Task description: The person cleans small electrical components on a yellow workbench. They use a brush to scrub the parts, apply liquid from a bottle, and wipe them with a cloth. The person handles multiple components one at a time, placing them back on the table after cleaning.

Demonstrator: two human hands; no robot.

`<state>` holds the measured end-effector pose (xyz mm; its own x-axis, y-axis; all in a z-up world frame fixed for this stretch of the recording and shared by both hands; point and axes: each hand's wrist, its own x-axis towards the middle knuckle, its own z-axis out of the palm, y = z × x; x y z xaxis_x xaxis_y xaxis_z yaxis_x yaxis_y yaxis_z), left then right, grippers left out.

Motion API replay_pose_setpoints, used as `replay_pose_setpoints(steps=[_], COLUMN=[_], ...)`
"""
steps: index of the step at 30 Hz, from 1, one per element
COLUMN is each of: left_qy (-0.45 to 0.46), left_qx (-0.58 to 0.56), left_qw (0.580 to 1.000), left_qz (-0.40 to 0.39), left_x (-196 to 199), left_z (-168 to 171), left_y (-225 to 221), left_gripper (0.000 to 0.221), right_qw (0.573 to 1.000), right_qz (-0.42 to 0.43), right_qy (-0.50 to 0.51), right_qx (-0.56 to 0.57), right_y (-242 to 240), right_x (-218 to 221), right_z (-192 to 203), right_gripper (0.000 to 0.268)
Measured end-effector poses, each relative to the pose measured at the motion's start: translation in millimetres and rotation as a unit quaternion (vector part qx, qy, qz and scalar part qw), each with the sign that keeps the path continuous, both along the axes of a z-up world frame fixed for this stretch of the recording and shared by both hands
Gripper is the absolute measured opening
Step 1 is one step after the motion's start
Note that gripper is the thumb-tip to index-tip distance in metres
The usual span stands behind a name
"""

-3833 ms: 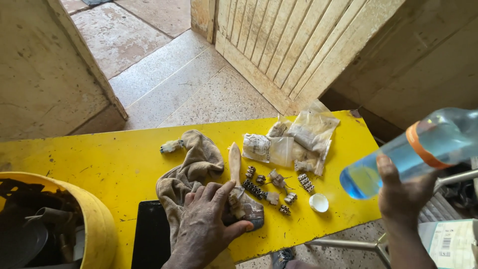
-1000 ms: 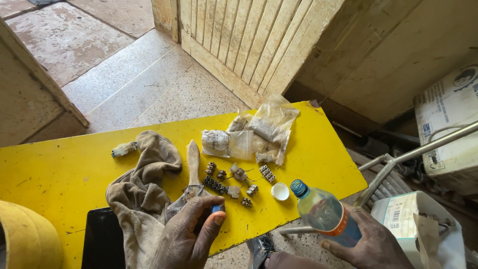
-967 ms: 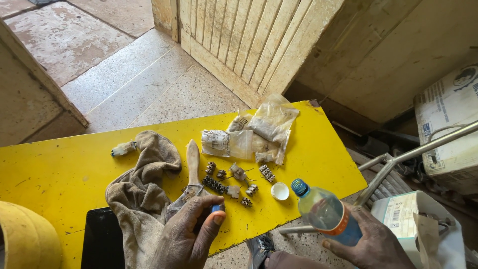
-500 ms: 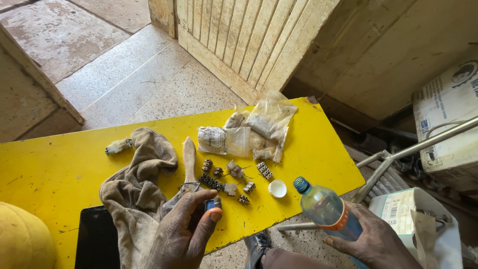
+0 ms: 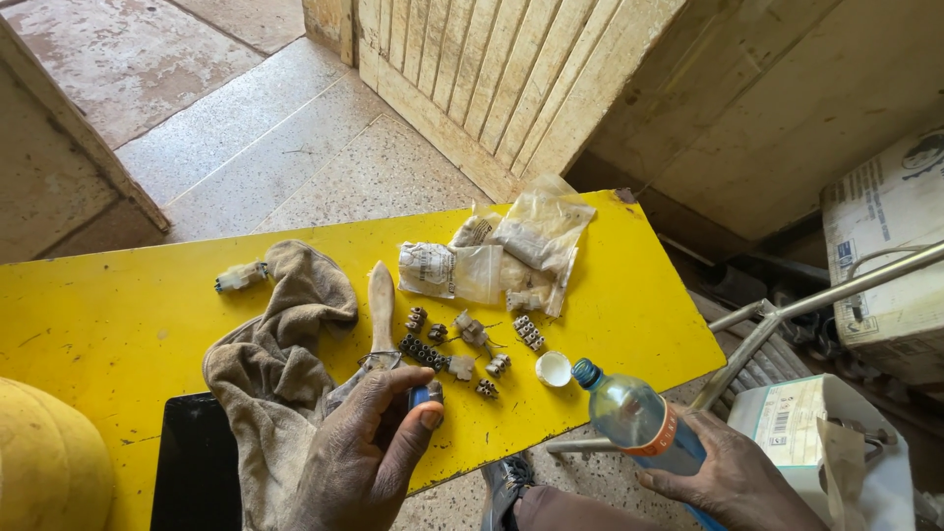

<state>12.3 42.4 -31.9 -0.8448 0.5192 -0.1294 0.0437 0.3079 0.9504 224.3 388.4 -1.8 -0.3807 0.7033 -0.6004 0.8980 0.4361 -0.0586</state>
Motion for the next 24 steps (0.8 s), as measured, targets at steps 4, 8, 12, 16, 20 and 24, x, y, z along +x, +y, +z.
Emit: replay_pose_setpoints(steps=[4,8,12,16,20,24], left_qy=[-0.043,-0.025,-0.034,0.003,-0.019,0.02], left_qx=[0.0,0.003,0.006,0.019,0.034,0.027], left_qw=[0.999,1.0,0.999,1.0,0.999,0.999], left_qz=[0.003,0.004,0.001,-0.006,-0.003,-0.001], left_x=[1,1,1,-1,0,-1], left_z=[2,3,4,1,2,2], left_y=[0,-2,-2,-3,-3,-3], left_gripper=[0.039,0.039,0.039,0.041,0.038,0.036], right_qw=[1.0,0.999,1.0,1.0,0.997,0.998], right_qz=[-0.012,-0.025,-0.004,0.015,0.033,0.026], right_qy=[-0.006,-0.009,-0.005,0.003,-0.063,-0.048], right_qx=[-0.02,-0.022,-0.015,0.008,0.019,0.032], right_y=[-1,-3,-2,-1,0,-2], right_x=[-1,-5,-3,-1,-5,-6], right_z=[0,1,-3,-7,-8,-4], right_gripper=[0.109,0.104,0.107,0.104,0.107,0.105])
